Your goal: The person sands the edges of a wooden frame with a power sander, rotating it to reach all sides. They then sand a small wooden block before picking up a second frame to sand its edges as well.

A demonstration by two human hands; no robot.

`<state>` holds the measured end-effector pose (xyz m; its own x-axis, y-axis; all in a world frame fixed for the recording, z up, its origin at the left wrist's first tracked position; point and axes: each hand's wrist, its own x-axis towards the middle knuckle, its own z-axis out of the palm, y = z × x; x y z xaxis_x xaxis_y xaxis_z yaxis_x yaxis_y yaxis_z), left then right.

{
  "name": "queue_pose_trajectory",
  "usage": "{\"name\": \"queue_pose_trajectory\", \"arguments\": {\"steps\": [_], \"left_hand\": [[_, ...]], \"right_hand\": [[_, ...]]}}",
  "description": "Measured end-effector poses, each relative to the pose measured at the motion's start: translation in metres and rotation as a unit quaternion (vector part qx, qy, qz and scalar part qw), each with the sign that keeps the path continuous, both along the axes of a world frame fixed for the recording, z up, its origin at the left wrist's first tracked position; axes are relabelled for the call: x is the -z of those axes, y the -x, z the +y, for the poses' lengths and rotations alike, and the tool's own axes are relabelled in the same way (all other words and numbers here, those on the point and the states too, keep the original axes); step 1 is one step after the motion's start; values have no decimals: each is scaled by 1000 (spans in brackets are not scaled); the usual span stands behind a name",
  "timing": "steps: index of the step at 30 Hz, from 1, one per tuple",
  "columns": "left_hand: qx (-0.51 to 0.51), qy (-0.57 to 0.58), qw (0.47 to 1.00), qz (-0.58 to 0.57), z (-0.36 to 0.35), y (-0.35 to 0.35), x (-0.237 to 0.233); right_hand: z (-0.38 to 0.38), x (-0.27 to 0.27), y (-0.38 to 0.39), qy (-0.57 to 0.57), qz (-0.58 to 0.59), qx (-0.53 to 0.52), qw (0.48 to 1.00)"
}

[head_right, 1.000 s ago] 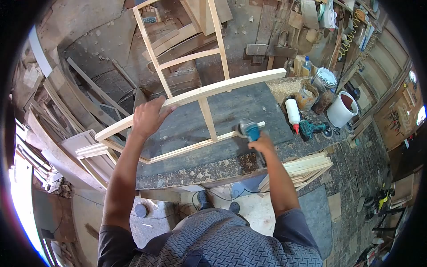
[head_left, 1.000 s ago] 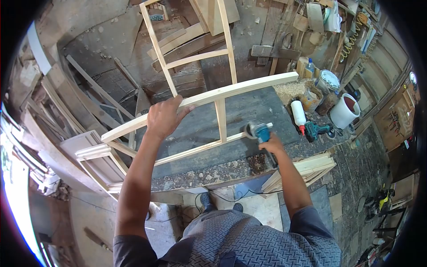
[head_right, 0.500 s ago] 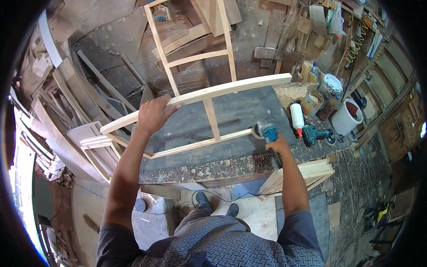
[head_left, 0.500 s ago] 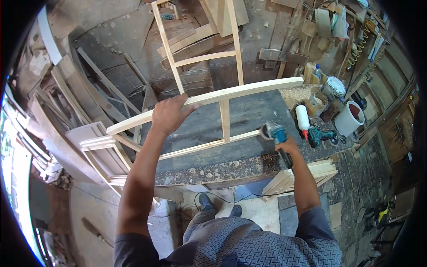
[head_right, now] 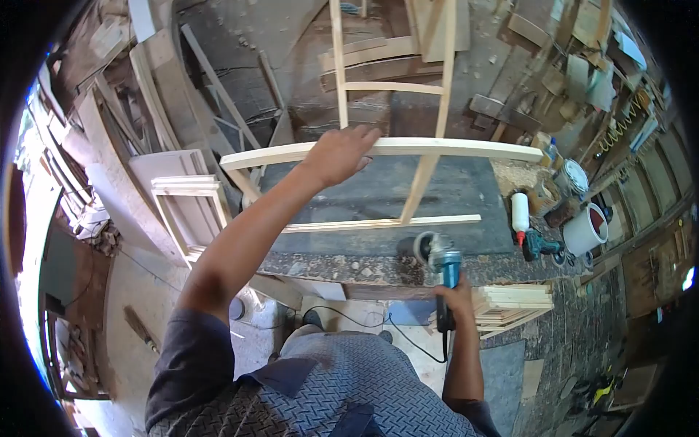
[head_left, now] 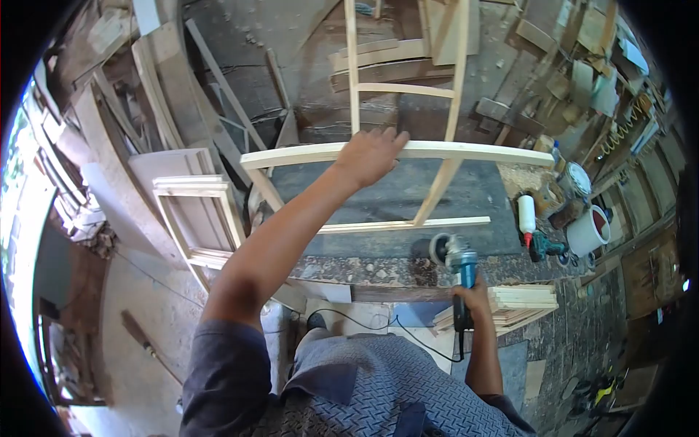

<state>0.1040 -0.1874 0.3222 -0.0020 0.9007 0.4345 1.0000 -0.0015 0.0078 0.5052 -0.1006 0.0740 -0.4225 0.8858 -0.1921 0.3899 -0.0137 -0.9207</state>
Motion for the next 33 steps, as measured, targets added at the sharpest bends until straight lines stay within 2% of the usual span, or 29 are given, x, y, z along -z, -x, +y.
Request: {"name": "queue_pose_trajectory", "arguments": {"steps": [1,2,3,5,8,11,16,20,22,28,30,33], "left_hand": [[-2,7,998,58,-9,7,-2],[-2,16,993,115,-19,15,-3],[-2,17,993,114,-33,26,-6],[-3,25,981,192,-70,54,-11],[4,23,971,239,-115,101,-14],[-11,35,970,241,-141,133,-12],[-12,54,985,165,-142,147,-2],[-6,55,983,177,-140,153,0],[20,-17,983,183,-139,156,6],[-10,22,982,189,-145,147,2],[-16,29,981,193,-147,144,-1],[-25,42,980,191,-148,141,-5]], "right_hand": [[-19,-1,24,-29,21,-28,999],[-31,-7,46,-3,9,-50,999],[-32,2,64,-2,8,-50,999],[-30,28,105,-71,-42,-116,990],[-36,18,160,-88,-114,-103,984],[-50,1,202,-77,-168,-111,977],[-82,-4,256,-97,-266,-133,950],[-110,-5,292,-101,-266,-177,942],[-121,-14,308,-98,-279,-190,936],[-135,-23,340,-114,-294,-222,923],[-139,-34,349,-67,-331,-221,915],[-142,-38,354,-68,-328,-233,913]]}}
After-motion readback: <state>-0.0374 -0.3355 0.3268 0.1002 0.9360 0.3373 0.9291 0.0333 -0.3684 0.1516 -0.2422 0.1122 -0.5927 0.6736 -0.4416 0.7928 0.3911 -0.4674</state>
